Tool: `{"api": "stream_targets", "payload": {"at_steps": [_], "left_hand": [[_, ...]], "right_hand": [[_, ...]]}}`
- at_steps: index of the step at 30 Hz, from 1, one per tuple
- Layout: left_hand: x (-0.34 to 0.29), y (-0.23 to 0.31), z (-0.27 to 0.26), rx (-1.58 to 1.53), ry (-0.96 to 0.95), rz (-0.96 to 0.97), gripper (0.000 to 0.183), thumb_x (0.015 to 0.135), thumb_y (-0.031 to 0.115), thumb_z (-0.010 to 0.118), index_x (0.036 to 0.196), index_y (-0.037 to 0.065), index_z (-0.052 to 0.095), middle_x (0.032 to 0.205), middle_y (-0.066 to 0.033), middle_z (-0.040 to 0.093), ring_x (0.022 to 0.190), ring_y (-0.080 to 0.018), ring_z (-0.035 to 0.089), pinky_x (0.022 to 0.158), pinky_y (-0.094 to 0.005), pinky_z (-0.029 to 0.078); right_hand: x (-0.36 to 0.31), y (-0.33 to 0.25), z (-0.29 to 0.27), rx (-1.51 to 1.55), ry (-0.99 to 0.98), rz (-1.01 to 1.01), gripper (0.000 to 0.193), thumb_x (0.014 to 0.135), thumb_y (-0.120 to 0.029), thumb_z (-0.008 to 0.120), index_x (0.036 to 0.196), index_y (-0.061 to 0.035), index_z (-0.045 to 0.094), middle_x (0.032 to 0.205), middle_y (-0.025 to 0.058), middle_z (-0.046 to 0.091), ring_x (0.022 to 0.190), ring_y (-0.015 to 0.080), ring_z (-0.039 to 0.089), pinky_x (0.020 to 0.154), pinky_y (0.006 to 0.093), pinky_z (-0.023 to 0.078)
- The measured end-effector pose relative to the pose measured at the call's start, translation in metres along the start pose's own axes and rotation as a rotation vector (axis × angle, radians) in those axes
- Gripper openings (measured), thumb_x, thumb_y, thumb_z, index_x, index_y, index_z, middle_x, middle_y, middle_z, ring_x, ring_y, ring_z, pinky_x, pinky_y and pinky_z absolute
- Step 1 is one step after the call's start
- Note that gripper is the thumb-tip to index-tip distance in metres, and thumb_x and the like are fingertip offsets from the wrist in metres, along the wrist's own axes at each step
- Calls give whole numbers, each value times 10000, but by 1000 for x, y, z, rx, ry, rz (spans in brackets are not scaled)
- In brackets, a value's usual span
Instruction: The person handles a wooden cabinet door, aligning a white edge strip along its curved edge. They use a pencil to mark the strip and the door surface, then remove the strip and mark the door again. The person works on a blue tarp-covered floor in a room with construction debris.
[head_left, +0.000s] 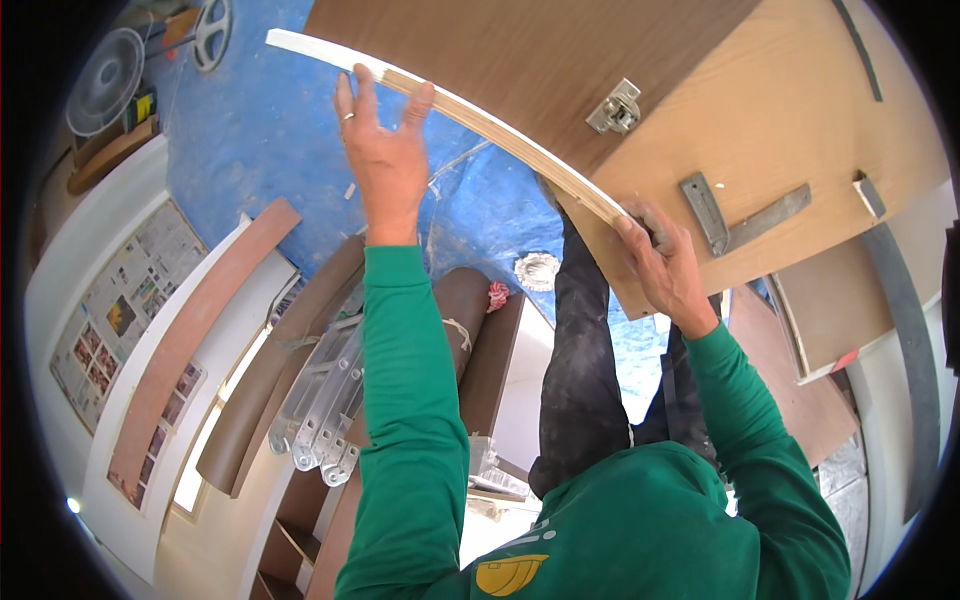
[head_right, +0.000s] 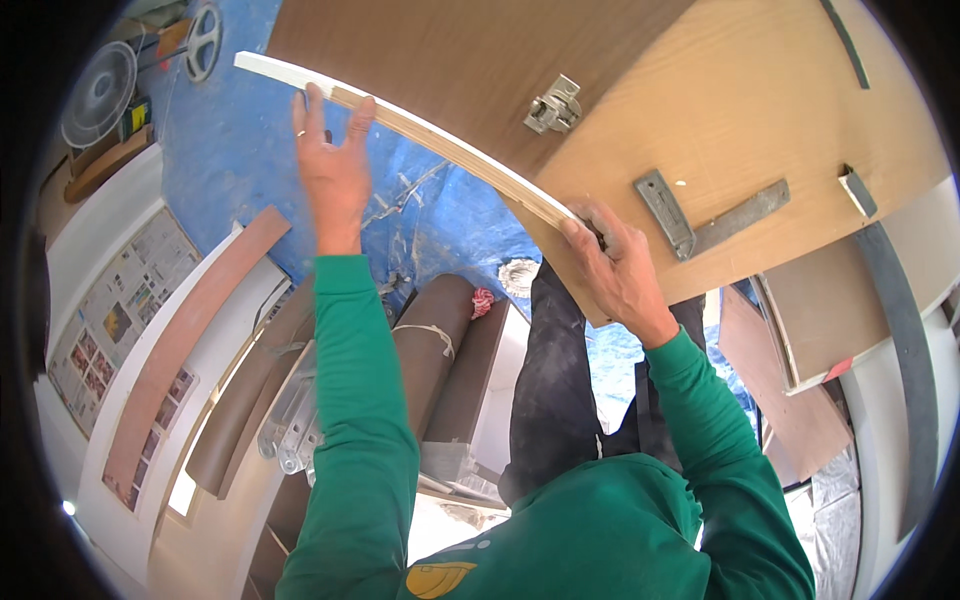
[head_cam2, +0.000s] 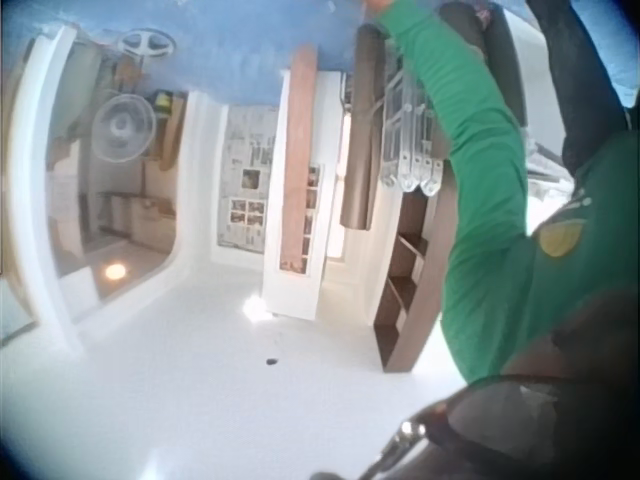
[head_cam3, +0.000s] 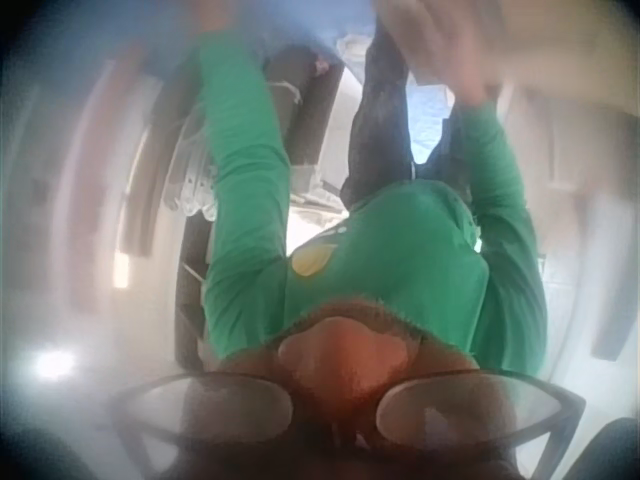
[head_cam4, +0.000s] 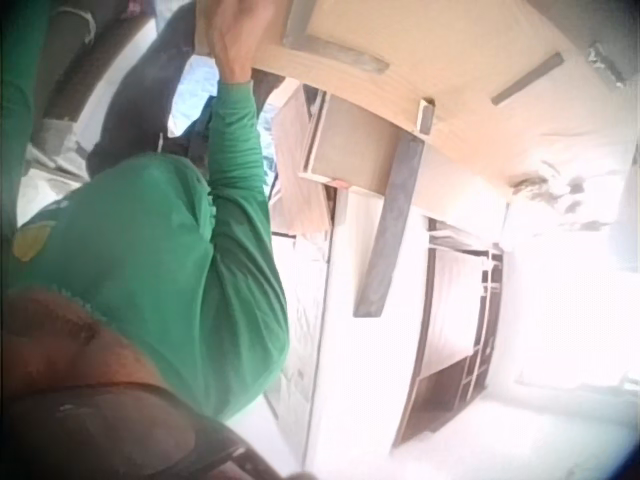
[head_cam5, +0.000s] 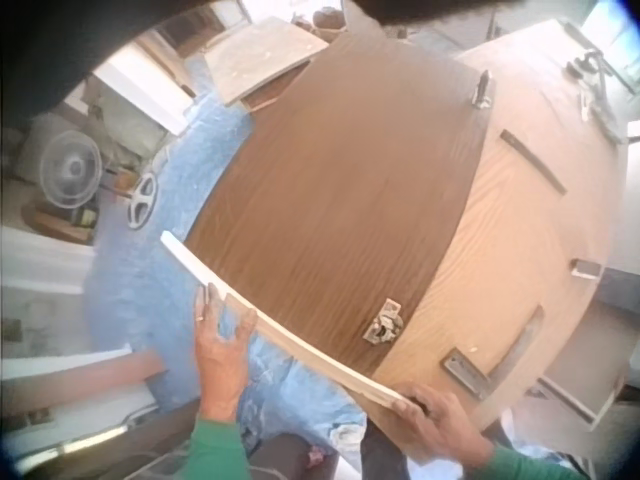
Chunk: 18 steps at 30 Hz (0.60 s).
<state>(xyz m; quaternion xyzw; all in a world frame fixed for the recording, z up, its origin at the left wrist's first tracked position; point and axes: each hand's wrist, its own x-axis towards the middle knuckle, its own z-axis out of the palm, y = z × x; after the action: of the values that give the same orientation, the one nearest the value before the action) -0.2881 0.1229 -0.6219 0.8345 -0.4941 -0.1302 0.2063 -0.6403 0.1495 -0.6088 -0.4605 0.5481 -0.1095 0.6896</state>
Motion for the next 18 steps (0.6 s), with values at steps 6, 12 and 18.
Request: {"api": "stream_targets", "payload": {"at_steps": [6, 12, 18], "left_hand": [[5, 16, -29, 224, -90, 78, 1153, 829, 575, 974, 1655, -83, 510, 1800, -326, 344, 1687, -542, 265, 1339, -571, 344], [12, 7, -33, 209, -119, 111, 1215, 748, 588, 1009, 1629, -100, 532, 1794, -328, 354, 1687, -513, 290, 1337, -573, 355], [15, 10, -38, 151, -117, 50, 1254, 714, 600, 1022, 1619, -97, 507, 1784, -331, 364, 1683, -483, 319, 1339, -576, 359]], "right_hand": [[0, -4, -1, 30, -10, 18, 321, 1183, -287, 647, 1264, 13, 729, 801, 9, 593, 701, 89, 525, 620, 309, 434], [-2, -12, 1, 12, 10, 13, 310, 1185, -276, 639, 1239, 14, 733, 792, 2, 596, 691, 82, 522, 607, 298, 435], [-1, -10, 1, -22, 2, -4, 308, 1182, -272, 642, 1225, 19, 736, 792, -8, 592, 681, 77, 508, 597, 298, 427]]}}
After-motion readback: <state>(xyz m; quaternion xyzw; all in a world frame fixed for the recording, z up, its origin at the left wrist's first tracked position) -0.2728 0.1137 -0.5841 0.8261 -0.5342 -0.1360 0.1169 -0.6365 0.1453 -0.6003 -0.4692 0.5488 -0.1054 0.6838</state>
